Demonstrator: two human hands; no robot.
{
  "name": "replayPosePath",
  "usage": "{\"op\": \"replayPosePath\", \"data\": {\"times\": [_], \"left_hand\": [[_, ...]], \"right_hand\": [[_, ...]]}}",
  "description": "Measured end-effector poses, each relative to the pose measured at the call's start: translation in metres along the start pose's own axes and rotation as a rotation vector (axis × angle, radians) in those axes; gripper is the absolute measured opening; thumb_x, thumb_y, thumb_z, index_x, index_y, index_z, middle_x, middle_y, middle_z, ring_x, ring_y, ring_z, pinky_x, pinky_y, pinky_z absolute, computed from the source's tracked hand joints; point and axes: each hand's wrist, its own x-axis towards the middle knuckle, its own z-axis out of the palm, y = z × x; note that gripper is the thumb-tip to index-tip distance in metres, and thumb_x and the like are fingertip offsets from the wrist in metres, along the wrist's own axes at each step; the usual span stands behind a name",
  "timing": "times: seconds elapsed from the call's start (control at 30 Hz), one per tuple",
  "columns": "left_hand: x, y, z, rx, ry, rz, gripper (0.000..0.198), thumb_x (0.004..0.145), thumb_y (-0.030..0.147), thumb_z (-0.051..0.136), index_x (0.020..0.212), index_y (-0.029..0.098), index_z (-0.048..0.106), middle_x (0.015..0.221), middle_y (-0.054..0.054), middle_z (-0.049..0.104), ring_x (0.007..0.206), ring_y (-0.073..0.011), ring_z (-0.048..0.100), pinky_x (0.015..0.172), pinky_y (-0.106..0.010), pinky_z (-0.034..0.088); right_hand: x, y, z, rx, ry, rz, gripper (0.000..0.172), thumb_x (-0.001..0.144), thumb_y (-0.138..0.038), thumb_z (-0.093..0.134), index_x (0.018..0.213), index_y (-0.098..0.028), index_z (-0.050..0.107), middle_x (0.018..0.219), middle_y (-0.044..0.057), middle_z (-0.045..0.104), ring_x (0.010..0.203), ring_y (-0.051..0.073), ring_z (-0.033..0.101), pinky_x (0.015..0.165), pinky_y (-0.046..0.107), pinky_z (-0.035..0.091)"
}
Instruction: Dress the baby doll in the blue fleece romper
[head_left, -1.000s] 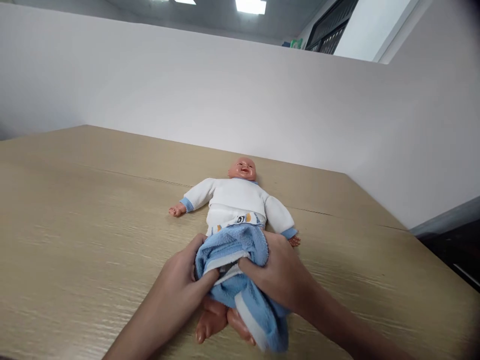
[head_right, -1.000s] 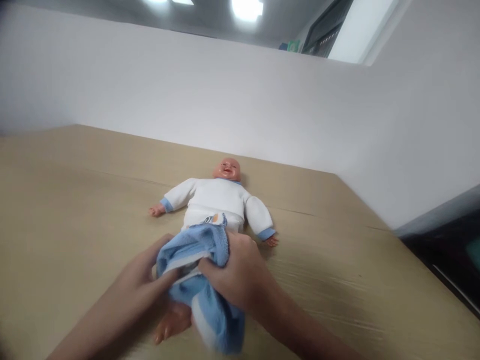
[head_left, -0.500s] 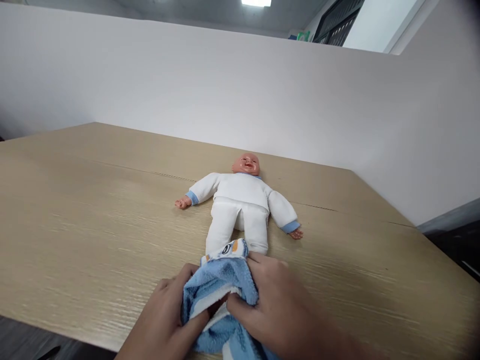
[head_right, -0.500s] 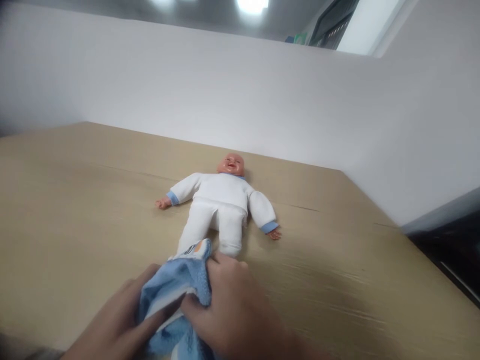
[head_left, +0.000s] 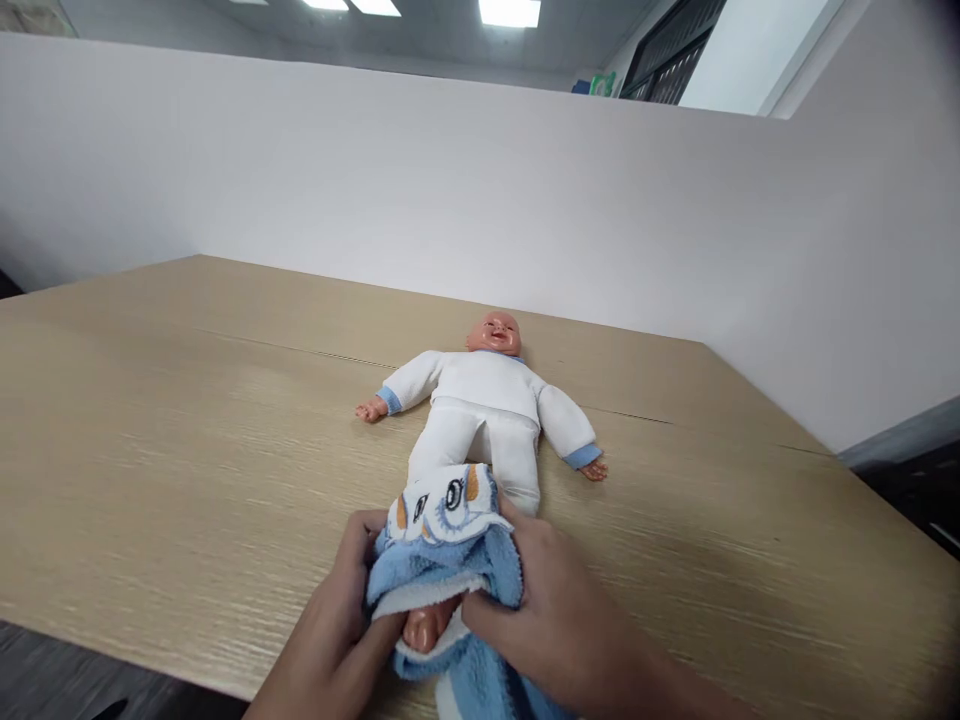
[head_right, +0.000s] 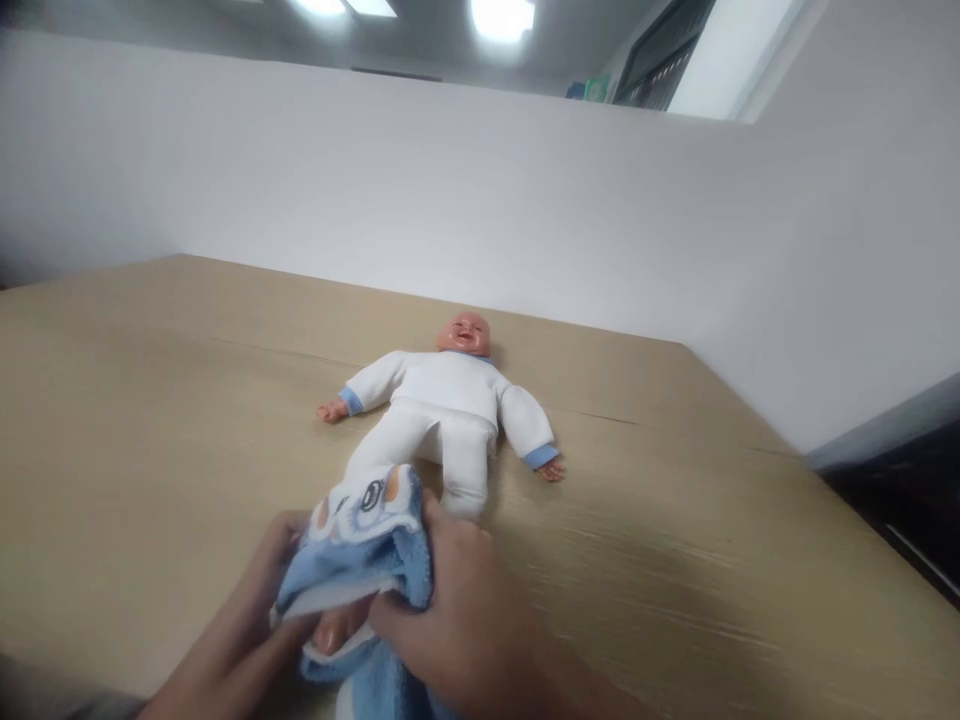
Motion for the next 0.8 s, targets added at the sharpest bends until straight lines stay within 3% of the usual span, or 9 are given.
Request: {"op": "replayPosePath", "data": {"times": [0.13,0.23,0.3,0.37,0.47,0.57,0.67,0.8], "left_hand": [[0.012,0.004,0.004,-0.037,0.157,0.042,0.045,0.107,0.039,0.053,0.148,0.025,0.048,0.145,-0.009,0.069,0.134,-0.0262,0.066,0.110,-0.033,0.054],[0.025,-0.001,0.000,-0.042,0.136,0.117,0.047,0.105,0.048,0.057,0.144,0.022,0.057,0.147,-0.011,0.069,0.133,-0.0292,0.067,0.110,-0.035,0.055],[0.033,0.001,-0.006,-0.053,0.108,0.097,0.048,0.104,0.050,0.058,0.143,0.021,0.060,0.151,-0.012,0.068,0.137,-0.0310,0.065,0.112,-0.037,0.055],[0.041,0.007,-0.013,-0.070,0.051,0.022,0.048,0.103,0.043,0.059,0.145,0.021,0.062,0.155,-0.010,0.066,0.143,-0.0318,0.061,0.119,-0.039,0.050],[0.057,0.018,-0.023,-0.103,-0.165,-0.052,0.048,0.097,0.040,0.066,0.141,0.020,0.069,0.154,-0.009,0.068,0.142,-0.0351,0.062,0.121,-0.042,0.050],[0.072,0.021,-0.032,-0.086,-0.311,-0.041,0.054,0.095,0.050,0.073,0.139,0.019,0.072,0.149,-0.011,0.071,0.142,-0.0387,0.062,0.123,-0.047,0.049],[0.080,0.014,-0.043,-0.044,-0.354,-0.021,0.064,0.097,0.053,0.073,0.153,0.023,0.062,0.161,-0.011,0.062,0.153,-0.0384,0.052,0.130,-0.051,0.041],[0.084,0.008,-0.055,-0.071,-0.519,0.017,0.066,0.099,0.049,0.075,0.157,0.026,0.056,0.163,-0.011,0.057,0.157,-0.0361,0.045,0.128,-0.050,0.042]], "right_hand": [[0.007,0.008,-0.006,0.063,0.003,-0.073,0.043,0.077,-0.011,0.072,0.118,-0.026,0.074,0.111,0.001,0.083,0.099,0.025,0.078,0.093,0.035,0.062],[0.019,0.018,-0.015,0.077,-0.053,-0.159,0.028,0.080,-0.015,0.075,0.108,-0.023,0.077,0.103,0.001,0.083,0.090,0.023,0.077,0.084,0.032,0.062],[0.027,0.024,-0.023,0.066,-0.095,-0.199,0.025,0.083,-0.020,0.079,0.108,-0.023,0.079,0.106,0.001,0.083,0.096,0.024,0.077,0.089,0.033,0.063],[0.034,0.032,-0.031,0.078,-0.146,-0.212,0.036,0.081,-0.025,0.086,0.117,-0.024,0.079,0.116,0.002,0.083,0.107,0.026,0.076,0.099,0.037,0.061],[0.039,0.046,-0.038,0.185,-0.215,-0.152,0.066,0.073,-0.031,0.098,0.134,-0.025,0.074,0.133,0.006,0.079,0.122,0.032,0.073,0.112,0.045,0.056],[0.039,0.065,-0.041,0.319,-0.123,-0.033,0.088,0.075,-0.043,0.100,0.152,-0.027,0.060,0.147,0.009,0.072,0.137,0.034,0.065,0.121,0.051,0.048],[0.036,0.082,-0.046,0.487,-0.036,0.039,0.084,0.087,-0.057,0.089,0.157,-0.028,0.054,0.155,0.009,0.065,0.146,0.032,0.059,0.126,0.050,0.043],[0.031,0.095,-0.059,0.728,-0.195,0.100,0.074,0.086,-0.055,0.089,0.148,-0.025,0.062,0.140,0.008,0.074,0.130,0.027,0.070,0.110,0.038,0.055]]}}
